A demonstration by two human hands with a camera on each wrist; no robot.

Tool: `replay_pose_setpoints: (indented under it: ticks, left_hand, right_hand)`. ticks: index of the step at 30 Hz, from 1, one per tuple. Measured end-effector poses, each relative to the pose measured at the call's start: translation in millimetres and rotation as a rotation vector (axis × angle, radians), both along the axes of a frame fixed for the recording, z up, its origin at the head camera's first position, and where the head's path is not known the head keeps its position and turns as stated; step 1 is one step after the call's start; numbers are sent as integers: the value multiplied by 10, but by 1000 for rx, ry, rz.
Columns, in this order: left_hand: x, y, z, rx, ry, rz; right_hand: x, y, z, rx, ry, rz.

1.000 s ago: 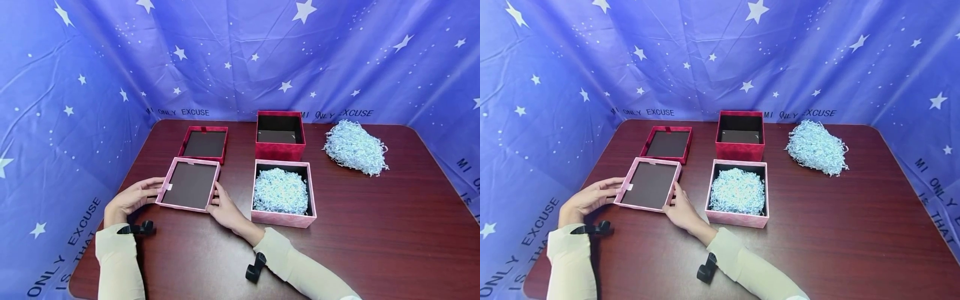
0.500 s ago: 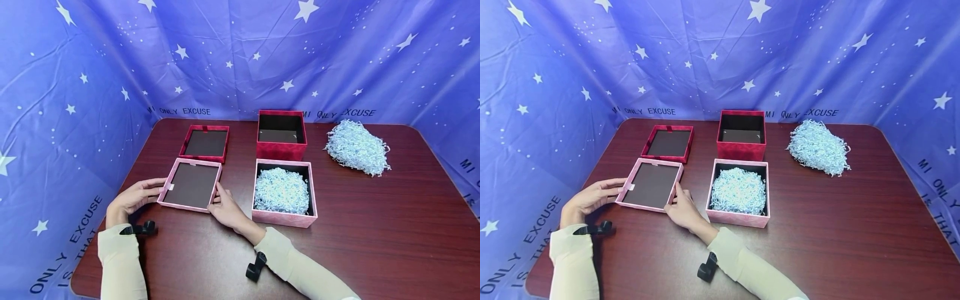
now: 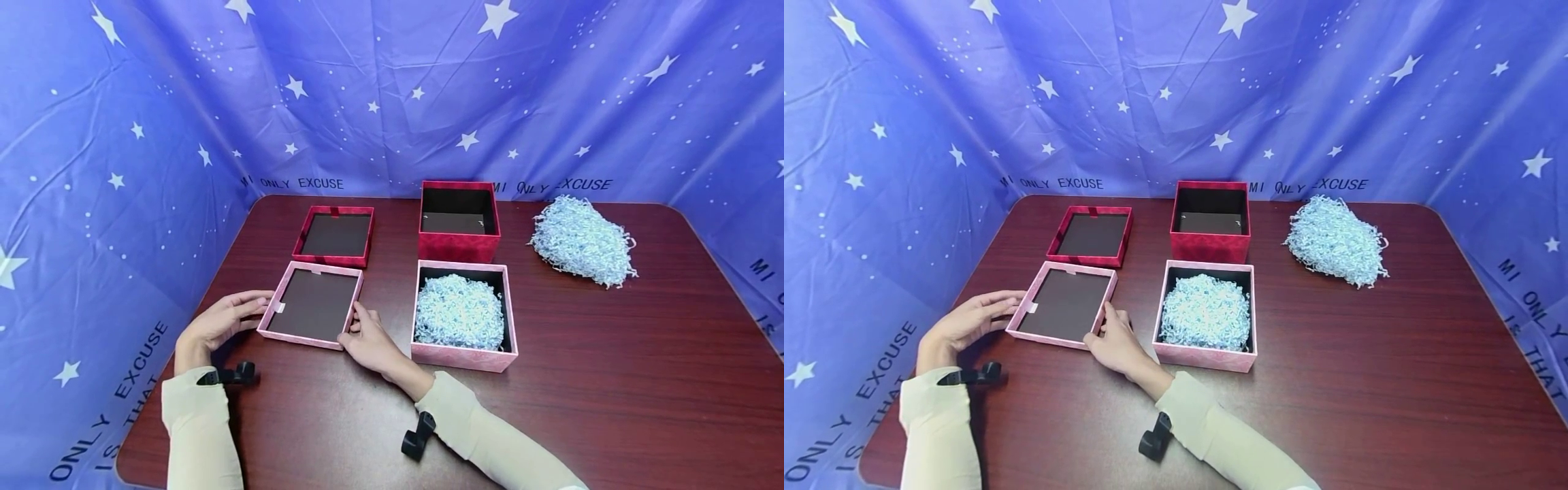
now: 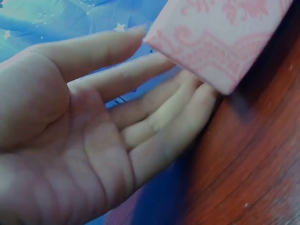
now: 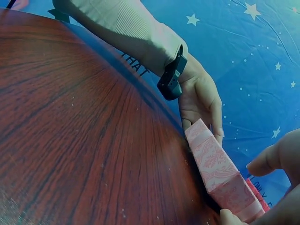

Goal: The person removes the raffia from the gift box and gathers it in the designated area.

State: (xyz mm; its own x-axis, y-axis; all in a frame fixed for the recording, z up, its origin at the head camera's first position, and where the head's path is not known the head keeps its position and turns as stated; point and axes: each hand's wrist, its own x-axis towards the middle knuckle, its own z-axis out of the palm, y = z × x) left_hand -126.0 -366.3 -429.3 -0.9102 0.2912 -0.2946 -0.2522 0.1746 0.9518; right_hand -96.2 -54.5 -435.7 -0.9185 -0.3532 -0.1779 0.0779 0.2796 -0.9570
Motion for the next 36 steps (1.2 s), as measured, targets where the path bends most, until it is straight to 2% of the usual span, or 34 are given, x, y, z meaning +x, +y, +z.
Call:
replay_pose_setpoints:
  ticks: [2, 8, 15, 19, 24, 31, 36]
  left_hand:
    - [-3, -10, 2, 37, 17, 43]
    - [15, -29, 48, 262, 29, 236]
    - [-1, 63, 131, 307, 69, 304]
    - [-37, 207, 228, 303, 107, 306]
    - [-89, 426, 363, 278, 147, 277]
    - [-173, 753, 564, 215, 173, 214]
    - [-262, 996, 651, 149, 198, 156]
  right_hand:
    - [5, 4, 8, 0, 9, -6]
    - [19, 23, 68, -39, 57, -22]
    - [10, 39, 229, -75, 161, -2]
    - [11, 54, 343, -118, 191, 11]
    - [19, 107, 478, -150, 233, 8]
    - [-3, 242, 635, -181, 325, 5]
    - [-34, 383, 732, -147, 396, 0]
